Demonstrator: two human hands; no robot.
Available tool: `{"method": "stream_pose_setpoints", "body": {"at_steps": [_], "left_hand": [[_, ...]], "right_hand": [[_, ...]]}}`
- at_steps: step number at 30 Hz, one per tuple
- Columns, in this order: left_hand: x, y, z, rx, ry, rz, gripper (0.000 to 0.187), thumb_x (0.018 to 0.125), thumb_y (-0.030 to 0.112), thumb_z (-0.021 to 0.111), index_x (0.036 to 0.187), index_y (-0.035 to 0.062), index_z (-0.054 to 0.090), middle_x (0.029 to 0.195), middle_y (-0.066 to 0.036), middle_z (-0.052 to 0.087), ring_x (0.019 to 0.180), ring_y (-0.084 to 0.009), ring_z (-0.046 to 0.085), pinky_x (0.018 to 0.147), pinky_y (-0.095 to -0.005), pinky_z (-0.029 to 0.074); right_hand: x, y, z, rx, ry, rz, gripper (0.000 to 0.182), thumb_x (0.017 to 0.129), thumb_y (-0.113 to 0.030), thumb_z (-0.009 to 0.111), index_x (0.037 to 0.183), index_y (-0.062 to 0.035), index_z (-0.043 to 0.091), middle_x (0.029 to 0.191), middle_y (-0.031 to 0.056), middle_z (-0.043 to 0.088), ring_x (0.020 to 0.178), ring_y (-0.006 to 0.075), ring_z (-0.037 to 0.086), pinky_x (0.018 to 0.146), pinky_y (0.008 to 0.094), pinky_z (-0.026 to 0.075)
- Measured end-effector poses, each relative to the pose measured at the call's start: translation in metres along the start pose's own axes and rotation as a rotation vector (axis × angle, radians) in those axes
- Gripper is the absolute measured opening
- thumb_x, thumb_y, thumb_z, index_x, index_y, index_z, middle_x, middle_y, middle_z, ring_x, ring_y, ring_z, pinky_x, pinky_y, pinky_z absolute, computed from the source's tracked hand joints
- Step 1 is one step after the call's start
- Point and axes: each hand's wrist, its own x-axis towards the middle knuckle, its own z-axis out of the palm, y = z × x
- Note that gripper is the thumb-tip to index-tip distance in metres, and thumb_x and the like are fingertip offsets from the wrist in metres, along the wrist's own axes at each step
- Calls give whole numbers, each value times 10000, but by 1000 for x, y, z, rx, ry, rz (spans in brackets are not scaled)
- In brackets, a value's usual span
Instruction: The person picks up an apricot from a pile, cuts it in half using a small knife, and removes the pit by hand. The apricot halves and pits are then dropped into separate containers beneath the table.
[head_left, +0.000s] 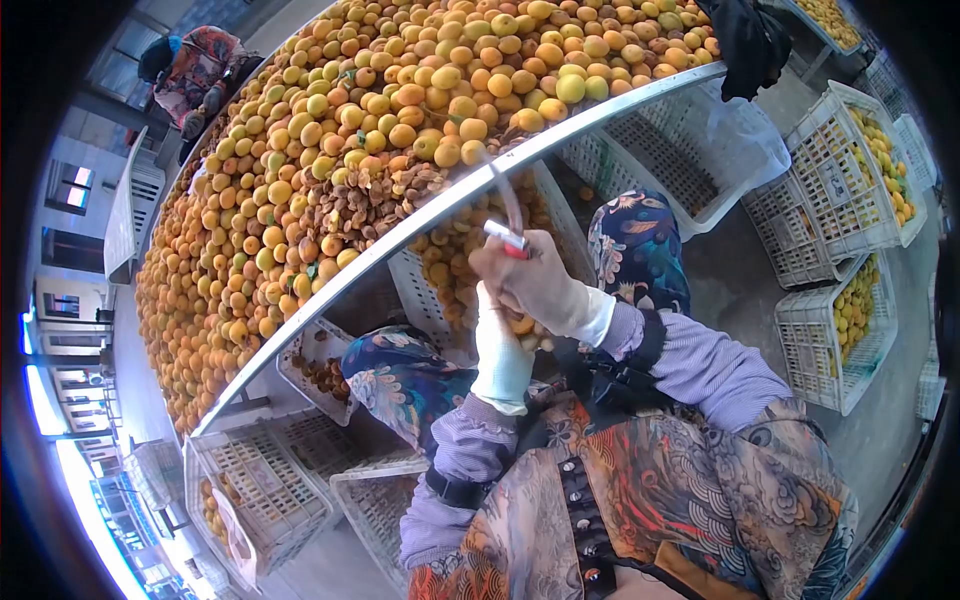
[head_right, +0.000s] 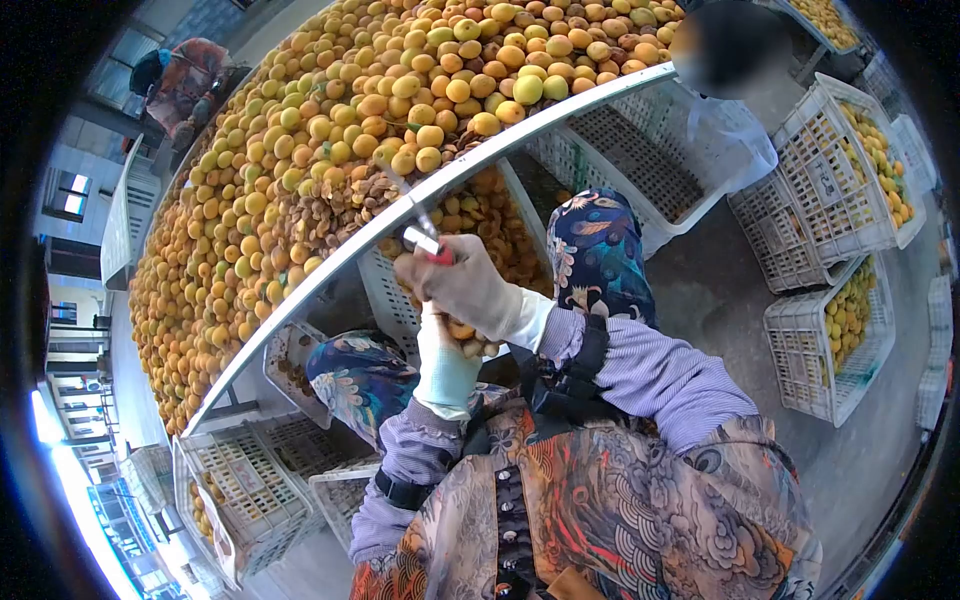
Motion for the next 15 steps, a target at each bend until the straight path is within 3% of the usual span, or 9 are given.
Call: {"method": "stream_pose_setpoints", "body": {"at_steps": [2,4,6,7,9,11,12,13,15], "left_hand": [[5,13,-1,-408,-61,-374,483,954,530,308,1022,79,465,738,-79,532,543,-162,523,444,-262,426],[7,6,-7,-387,-74,-356,488,951,539,307,1015,81,463,700,-77,522,523,-155,503,441,-260,417],[5,7,-6,-309,-65,-358,512,942,565,301,982,82,466,610,-65,492,476,-138,448,436,-262,392],[4,6,-8,-307,-63,-360,512,942,565,301,982,82,466,610,-65,492,476,-138,448,436,-262,392],[5,2,-9,-347,-130,-331,527,937,574,305,980,79,479,645,-64,509,492,-144,461,445,-270,396],[8,1,-4,-420,-73,-407,526,937,571,310,980,77,484,661,-63,516,502,-146,467,448,-273,398],[8,1,-3,-487,-8,-486,525,937,569,314,980,76,489,677,-62,523,511,-148,474,451,-277,399],[7,-1,-3,-486,-9,-490,525,937,569,314,980,76,489,677,-62,523,511,-148,474,451,-277,399],[8,1,-3,-456,37,-459,521,933,571,326,959,82,506,707,-49,534,531,-140,490,450,-279,404]], "right_hand": [[3,5,1,50,73,69,257,869,-247,621,697,-61,571,571,-24,496,507,52,466,449,203,353],[12,11,-10,217,166,80,250,893,-226,564,696,-74,553,515,-16,445,378,81,379,338,236,255],[18,20,-21,364,197,156,285,910,-224,505,658,-90,523,478,-14,419,354,79,349,333,229,238],[21,25,-25,512,226,234,330,926,-222,447,621,-105,492,441,-11,392,331,76,319,328,222,221],[20,28,-25,529,229,235,329,917,-184,422,601,-110,475,444,-7,388,336,81,319,331,226,224],[12,12,-5,296,274,70,308,912,-148,435,615,-97,497,500,-10,433,376,84,373,343,236,268],[5,0,7,189,264,154,258,893,-95,463,647,-74,535,578,-14,490,432,83,438,364,241,306],[8,24,1,-196,12,-277,206,869,-49,485,680,-56,566,641,-9,528,473,78,480,380,244,332],[3,17,0,-123,8,-126,141,867,-133,609,786,-17,600,665,-21,546,628,58,504,560,208,415]]}}
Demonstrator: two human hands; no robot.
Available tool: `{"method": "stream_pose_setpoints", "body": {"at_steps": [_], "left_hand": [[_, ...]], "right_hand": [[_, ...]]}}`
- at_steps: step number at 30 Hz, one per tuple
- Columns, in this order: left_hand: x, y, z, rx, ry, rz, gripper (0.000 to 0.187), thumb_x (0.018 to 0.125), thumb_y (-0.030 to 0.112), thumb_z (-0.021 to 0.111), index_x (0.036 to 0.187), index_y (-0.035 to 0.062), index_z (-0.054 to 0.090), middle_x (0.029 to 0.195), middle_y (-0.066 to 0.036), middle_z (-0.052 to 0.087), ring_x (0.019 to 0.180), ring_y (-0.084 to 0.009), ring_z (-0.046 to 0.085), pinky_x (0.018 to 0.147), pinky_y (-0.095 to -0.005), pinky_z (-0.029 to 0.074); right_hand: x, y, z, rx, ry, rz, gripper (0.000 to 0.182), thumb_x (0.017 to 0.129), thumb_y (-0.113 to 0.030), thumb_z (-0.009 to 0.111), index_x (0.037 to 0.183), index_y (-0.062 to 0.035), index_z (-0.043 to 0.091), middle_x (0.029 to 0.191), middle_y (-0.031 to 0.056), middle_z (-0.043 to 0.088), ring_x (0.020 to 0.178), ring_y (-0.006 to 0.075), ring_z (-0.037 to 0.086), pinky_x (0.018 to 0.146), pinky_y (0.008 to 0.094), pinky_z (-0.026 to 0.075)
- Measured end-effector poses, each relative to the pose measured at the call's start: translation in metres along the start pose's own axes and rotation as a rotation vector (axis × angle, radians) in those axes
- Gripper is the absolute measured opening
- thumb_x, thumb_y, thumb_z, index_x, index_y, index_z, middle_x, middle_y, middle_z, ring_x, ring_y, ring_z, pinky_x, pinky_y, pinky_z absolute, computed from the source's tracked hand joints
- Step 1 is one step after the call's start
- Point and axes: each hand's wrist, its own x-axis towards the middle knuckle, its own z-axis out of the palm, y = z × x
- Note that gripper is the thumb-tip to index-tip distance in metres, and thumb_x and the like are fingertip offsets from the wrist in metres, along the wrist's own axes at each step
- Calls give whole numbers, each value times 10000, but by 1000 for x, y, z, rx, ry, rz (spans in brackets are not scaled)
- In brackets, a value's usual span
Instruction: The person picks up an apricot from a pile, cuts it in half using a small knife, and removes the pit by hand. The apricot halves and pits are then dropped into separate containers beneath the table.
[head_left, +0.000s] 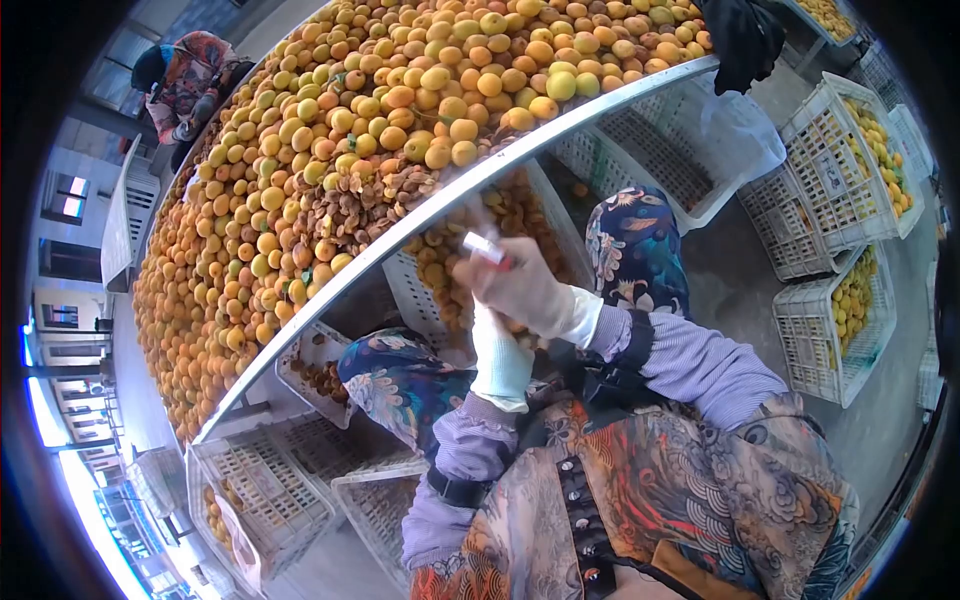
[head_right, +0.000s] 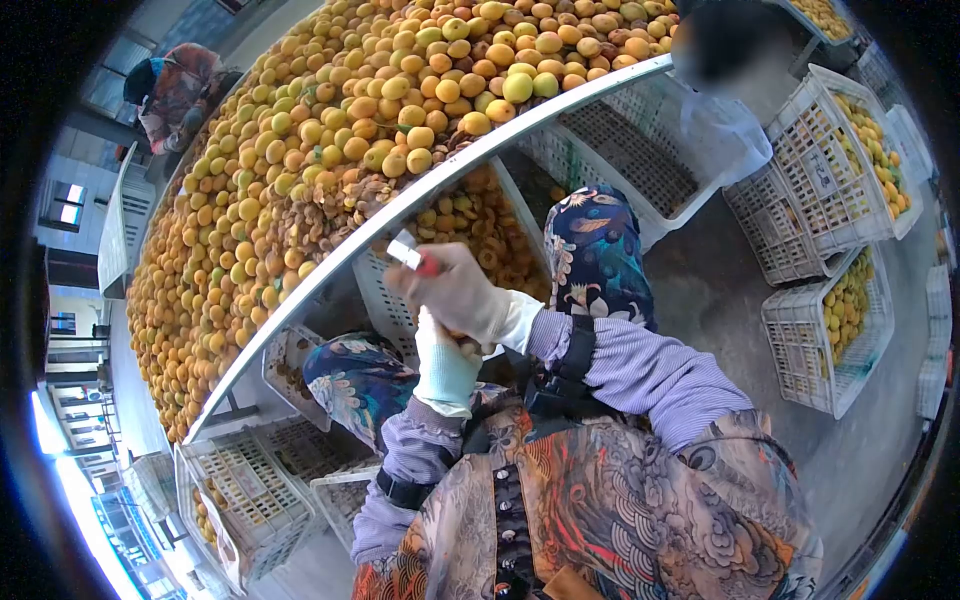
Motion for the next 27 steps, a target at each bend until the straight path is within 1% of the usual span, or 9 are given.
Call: {"method": "stream_pose_setpoints", "body": {"at_steps": [4,6,7,9,11,18,20,26,27], "left_hand": [[0,0,0,203,-15,33,553,921,597,319,919,78,510,637,-39,514,488,-114,480,412,-245,425],[1,-5,-1,222,12,65,543,934,577,304,837,76,489,545,-39,467,437,-113,451,397,-241,414],[1,-5,-2,234,-51,123,532,942,564,297,817,79,476,538,-39,458,431,-115,445,399,-242,410],[0,-3,-1,248,-118,181,523,949,551,291,797,81,463,530,-39,450,426,-116,439,401,-242,406],[-2,-3,5,209,-108,182,472,968,511,282,891,78,453,470,-29,356,389,-134,342,399,-264,337],[-3,-3,11,105,-54,143,451,965,511,299,858,91,422,485,-33,361,403,-135,346,405,-277,346],[-2,-5,10,51,-32,122,452,960,517,312,868,89,427,510,-43,384,421,-144,367,409,-284,350],[1,-5,2,114,-122,71,469,953,526,331,808,95,448,506,-47,382,423,-169,374,434,-296,366],[-4,-2,8,129,-99,121,475,954,527,328,797,100,465,494,-41,375,417,-163,364,446,-293,364]], "right_hand": [[9,7,-10,49,158,206,241,871,-206,609,705,-44,544,574,-14,484,513,70,470,451,223,375],[13,6,-14,453,361,407,423,932,-272,468,545,-117,395,420,-12,341,317,105,281,322,274,204],[19,14,-20,576,350,472,478,932,-345,467,522,-168,297,408,-34,254,306,107,212,323,268,166],[20,16,-24,628,352,476,474,934,-334,463,521,-181,285,413,-43,233,308,103,197,324,265,159],[21,14,-25,696,382,501,459,939,-315,446,532,-198,270,430,-61,198,319,89,176,328,256,156],[18,30,-40,933,275,456,423,948,-286,420,560,-193,281,447,-65,198,342,84,186,334,242,169],[17,32,-39,946,328,428,407,923,-322,477,587,-175,301,443,-54,231,322,84,192,327,245,168],[10,14,-23,543,271,330,409,920,-308,486,577,-170,312,444,-31,275,321,96,234,317,258,202],[12,15,-26,628,253,351,404,918,-304,493,579,-164,325,447,-41,258,321,92,232,314,264,201]]}}
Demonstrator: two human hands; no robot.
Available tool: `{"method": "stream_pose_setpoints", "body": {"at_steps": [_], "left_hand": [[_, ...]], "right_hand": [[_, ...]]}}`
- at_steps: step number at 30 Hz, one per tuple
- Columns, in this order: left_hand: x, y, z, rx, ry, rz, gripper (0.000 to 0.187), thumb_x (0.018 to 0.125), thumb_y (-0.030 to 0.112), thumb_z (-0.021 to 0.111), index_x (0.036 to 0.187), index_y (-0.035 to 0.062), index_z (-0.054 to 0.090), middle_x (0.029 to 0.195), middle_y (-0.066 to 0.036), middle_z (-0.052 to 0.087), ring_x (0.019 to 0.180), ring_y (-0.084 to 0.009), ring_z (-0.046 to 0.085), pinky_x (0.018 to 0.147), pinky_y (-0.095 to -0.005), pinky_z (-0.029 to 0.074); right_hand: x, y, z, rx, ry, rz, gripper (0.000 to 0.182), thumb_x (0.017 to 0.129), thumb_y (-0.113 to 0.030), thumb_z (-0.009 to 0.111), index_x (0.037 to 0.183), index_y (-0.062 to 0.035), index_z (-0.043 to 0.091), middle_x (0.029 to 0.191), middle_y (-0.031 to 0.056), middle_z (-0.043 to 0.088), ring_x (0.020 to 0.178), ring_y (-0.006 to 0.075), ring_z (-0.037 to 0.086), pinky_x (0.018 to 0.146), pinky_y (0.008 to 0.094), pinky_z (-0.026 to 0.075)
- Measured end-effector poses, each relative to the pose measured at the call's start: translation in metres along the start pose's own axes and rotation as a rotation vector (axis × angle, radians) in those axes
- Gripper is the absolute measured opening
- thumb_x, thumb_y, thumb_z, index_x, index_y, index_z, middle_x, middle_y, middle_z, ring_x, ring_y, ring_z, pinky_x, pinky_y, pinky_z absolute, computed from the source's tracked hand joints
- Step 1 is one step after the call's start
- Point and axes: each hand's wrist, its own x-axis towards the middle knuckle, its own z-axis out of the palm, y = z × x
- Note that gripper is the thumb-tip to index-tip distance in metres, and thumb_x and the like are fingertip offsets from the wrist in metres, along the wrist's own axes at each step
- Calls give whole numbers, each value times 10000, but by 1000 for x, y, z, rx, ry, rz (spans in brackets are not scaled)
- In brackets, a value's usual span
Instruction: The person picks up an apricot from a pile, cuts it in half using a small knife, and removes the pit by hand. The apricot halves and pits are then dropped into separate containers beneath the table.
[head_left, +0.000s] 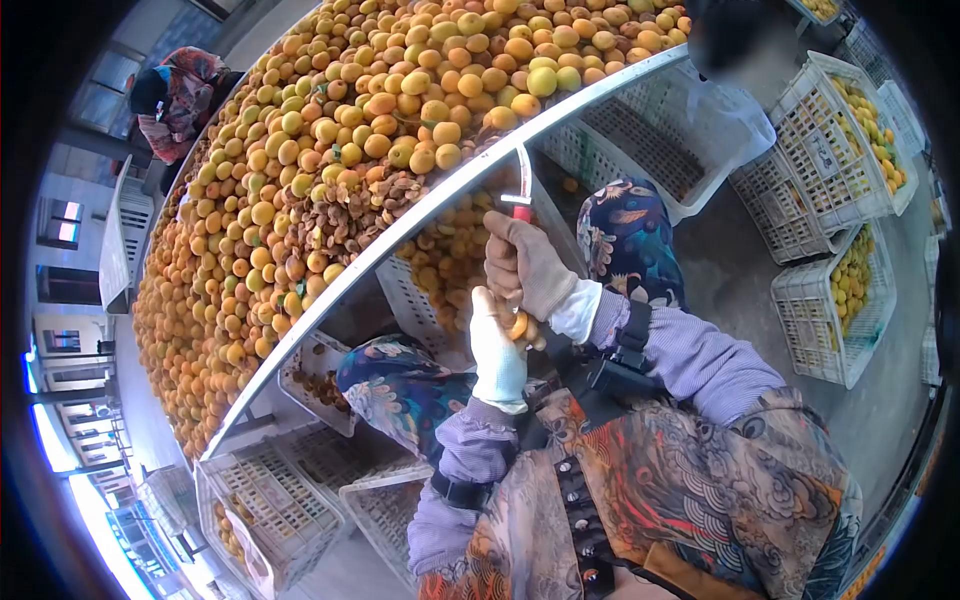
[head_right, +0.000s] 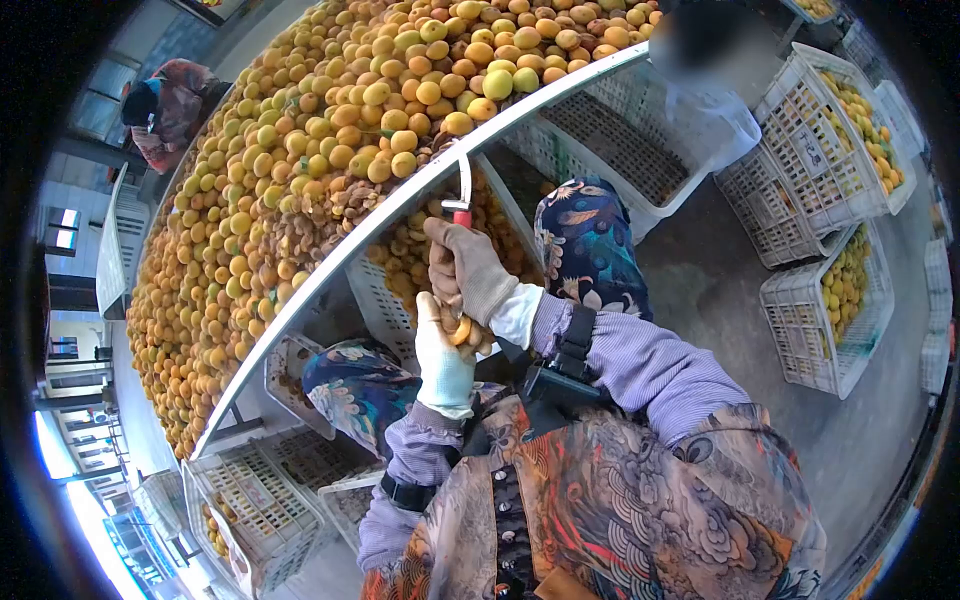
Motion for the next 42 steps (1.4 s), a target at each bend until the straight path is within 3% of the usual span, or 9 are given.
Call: {"method": "stream_pose_setpoints", "body": {"at_steps": [14,17,19,21,23,27,32,36,42], "left_hand": [[10,9,-4,-438,-49,-337,372,942,480,392,874,141,529,655,11,471,479,-101,334,461,-258,287],[11,-8,-11,-499,93,-391,355,933,468,416,935,132,531,699,8,490,528,-100,381,493,-235,332],[14,-26,-20,-122,127,-225,376,923,472,429,984,114,526,769,1,511,612,-104,452,539,-222,387],[17,-32,-31,-234,95,-287,398,915,472,446,1010,94,527,791,-11,520,642,-118,492,527,-223,409],[29,-29,-42,-465,112,-442,397,917,473,451,980,90,537,744,-17,513,595,-122,485,487,-228,403],[12,14,-5,-349,68,-283,447,911,527,447,928,92,548,669,-46,509,548,-133,455,447,-235,390],[20,20,-22,-548,-230,-339,364,913,428,505,940,73,580,713,-96,565,583,-179,499,744,-401,460],[26,32,-19,-359,-170,-268,191,911,204,523,1004,46,573,800,-112,583,649,-179,523,759,-409,468],[38,86,-18,-2,-65,101,179,931,180,515,1030,31,519,704,-30,471,555,-90,409,656,-317,433]], "right_hand": [[-1,-4,5,-187,-133,-40,414,945,-273,460,567,-139,353,457,-38,295,340,81,282,327,235,241],[-13,-3,14,-468,-217,-38,334,904,-230,552,613,-91,467,490,-19,403,412,60,391,391,219,324],[-15,9,19,-665,-344,-89,212,864,-195,619,706,-60,578,548,-3,496,527,42,470,483,203,380],[-18,8,19,-1007,-558,-333,126,842,-152,644,778,-44,632,633,-18,558,596,36,503,542,208,408],[-12,8,23,-633,-319,-54,148,849,-161,633,778,-32,630,632,8,570,605,42,522,534,196,411],[0,-8,19,-252,36,63,395,930,-268,481,575,-99,445,450,-20,366,331,98,343,322,244,282],[20,-9,-1,33,59,65,332,867,-318,585,650,-121,428,481,-18,344,356,99,349,311,245,251],[26,-20,7,42,73,-41,332,870,-314,589,660,-112,431,496,-19,351,355,109,343,323,257,239],[31,-56,7,-91,-15,-191,362,891,-330,565,642,-99,438,460,-9,343,336,118,336,322,264,239]]}}
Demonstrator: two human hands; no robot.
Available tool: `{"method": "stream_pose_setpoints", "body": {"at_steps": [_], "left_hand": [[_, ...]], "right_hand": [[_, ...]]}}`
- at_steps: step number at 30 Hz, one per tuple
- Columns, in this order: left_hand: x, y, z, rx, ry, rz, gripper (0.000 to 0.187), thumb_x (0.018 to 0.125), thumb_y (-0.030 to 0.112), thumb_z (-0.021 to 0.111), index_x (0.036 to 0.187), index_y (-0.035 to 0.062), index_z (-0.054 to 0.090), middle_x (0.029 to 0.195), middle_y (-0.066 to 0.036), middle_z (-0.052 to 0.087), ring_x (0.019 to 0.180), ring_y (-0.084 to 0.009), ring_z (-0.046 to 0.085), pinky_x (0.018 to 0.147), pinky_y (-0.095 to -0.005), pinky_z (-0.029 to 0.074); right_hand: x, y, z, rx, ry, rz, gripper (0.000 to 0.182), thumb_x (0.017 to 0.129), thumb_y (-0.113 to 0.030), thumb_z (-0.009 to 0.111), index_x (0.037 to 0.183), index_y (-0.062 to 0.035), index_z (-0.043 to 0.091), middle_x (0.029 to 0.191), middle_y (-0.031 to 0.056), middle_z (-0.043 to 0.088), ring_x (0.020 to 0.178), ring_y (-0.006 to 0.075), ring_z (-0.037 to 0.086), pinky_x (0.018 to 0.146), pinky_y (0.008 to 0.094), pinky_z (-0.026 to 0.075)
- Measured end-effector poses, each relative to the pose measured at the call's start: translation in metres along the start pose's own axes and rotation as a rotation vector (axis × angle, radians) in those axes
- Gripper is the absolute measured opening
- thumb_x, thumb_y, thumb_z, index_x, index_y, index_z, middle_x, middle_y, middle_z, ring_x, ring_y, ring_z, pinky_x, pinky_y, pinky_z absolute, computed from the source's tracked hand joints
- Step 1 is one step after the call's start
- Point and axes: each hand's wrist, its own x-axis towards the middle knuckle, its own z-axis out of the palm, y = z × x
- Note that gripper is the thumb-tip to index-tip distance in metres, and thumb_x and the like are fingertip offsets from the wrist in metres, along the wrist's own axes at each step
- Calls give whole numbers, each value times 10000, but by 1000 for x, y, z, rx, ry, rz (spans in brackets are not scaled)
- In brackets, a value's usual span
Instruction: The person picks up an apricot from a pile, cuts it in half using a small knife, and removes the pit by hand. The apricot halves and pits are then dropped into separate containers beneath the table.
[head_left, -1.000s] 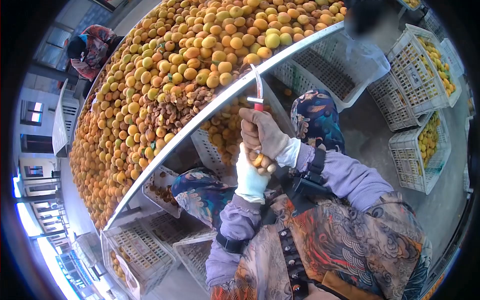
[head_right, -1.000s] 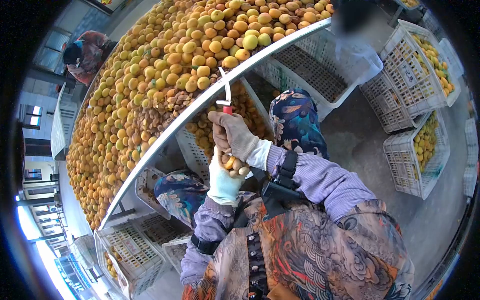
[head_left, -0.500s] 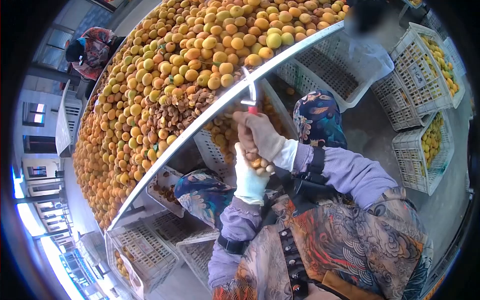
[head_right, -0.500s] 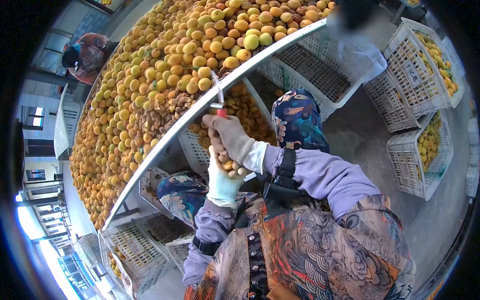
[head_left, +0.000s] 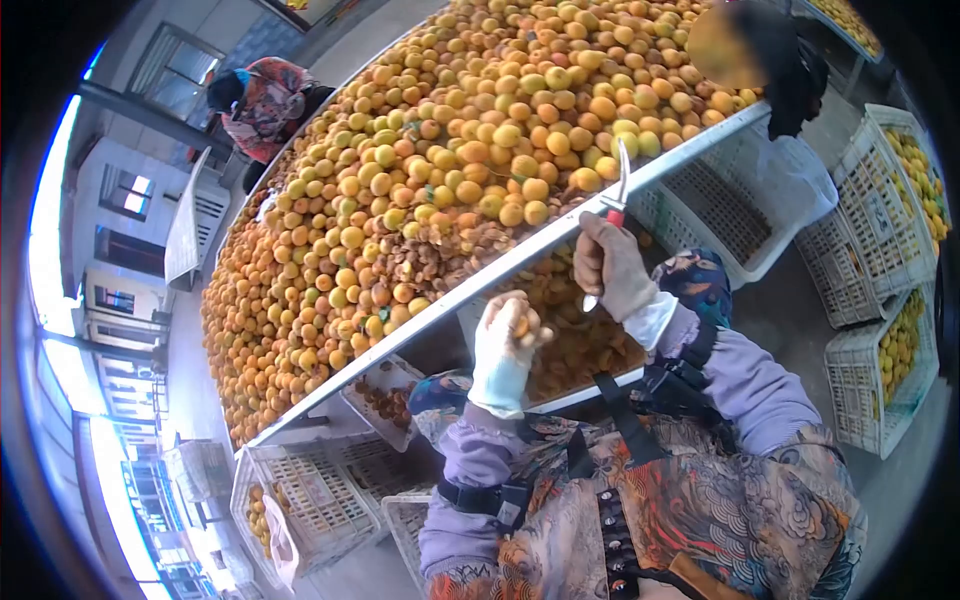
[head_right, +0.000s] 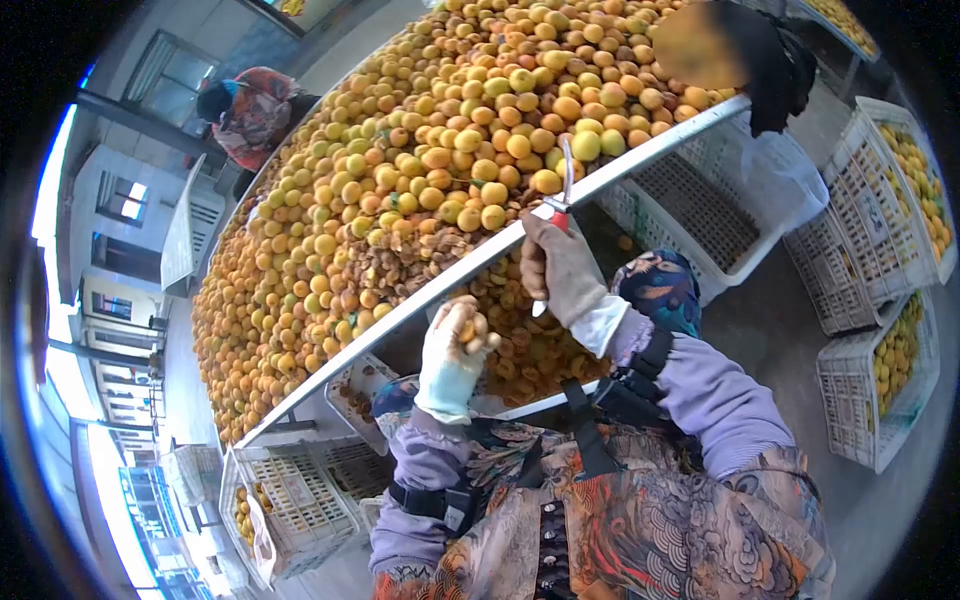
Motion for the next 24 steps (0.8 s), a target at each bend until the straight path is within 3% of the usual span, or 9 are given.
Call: {"method": "stream_pose_setpoints", "body": {"at_steps": [3,7,9,11,14,18,19,21,24], "left_hand": [[25,33,-4,106,62,130,218,927,216,531,1050,36,519,701,1,468,526,-71,412,609,-271,473],[58,72,3,353,169,377,530,889,214,586,1333,32,361,800,-15,520,603,-64,485,542,-211,456],[75,82,-8,472,288,393,496,880,186,585,1306,29,387,801,-21,532,603,-65,493,516,-201,446],[80,79,-16,421,385,424,257,866,164,580,1080,49,496,736,-22,544,569,-76,494,487,-204,433],[78,71,-35,444,392,432,117,863,135,567,933,49,528,675,-29,545,524,-88,501,484,-214,433],[55,66,-19,621,344,425,87,891,118,534,907,32,537,671,-37,559,513,-89,501,490,-206,398],[48,63,-21,652,249,349,137,876,132,556,960,24,547,669,-40,559,557,-106,537,535,-222,437],[36,54,-22,1162,189,348,261,844,200,609,1044,41,557,794,-80,592,719,-169,603,647,-278,487],[16,61,-15,1630,114,435,384,777,300,667,1077,79,576,1101,-141,546,979,-298,571,806,-365,473]], "right_hand": [[3,-5,-5,-25,23,13,366,897,-328,558,638,-101,434,462,-6,342,326,115,319,315,264,229],[12,-6,-18,7,44,44,354,885,-317,575,643,-101,435,487,-11,341,338,117,327,317,264,226],[13,-3,-21,-33,68,64,343,880,-313,580,653,-102,432,494,-15,330,338,118,325,320,269,225],[11,-3,-20,-92,67,104,337,865,-300,599,658,-104,418,500,-16,331,339,121,330,319,272,228],[9,-1,-18,-103,83,118,322,855,-287,617,665,-100,436,495,-12,365,332,125,350,310,280,243],[11,4,-23,-201,83,205,327,848,-310,635,675,-90,466,477,-1,406,320,126,378,296,273,257],[12,4,-20,-249,88,212,333,847,-323,637,676,-88,475,471,2,413,317,123,383,293,267,259],[9,4,-15,-279,123,215,332,853,-316,632,669,-87,475,469,0,413,318,116,387,289,256,265],[11,5,-20,-264,93,216,318,865,-292,617,672,-81,480,489,0,424,322,110,389,287,253,270]]}}
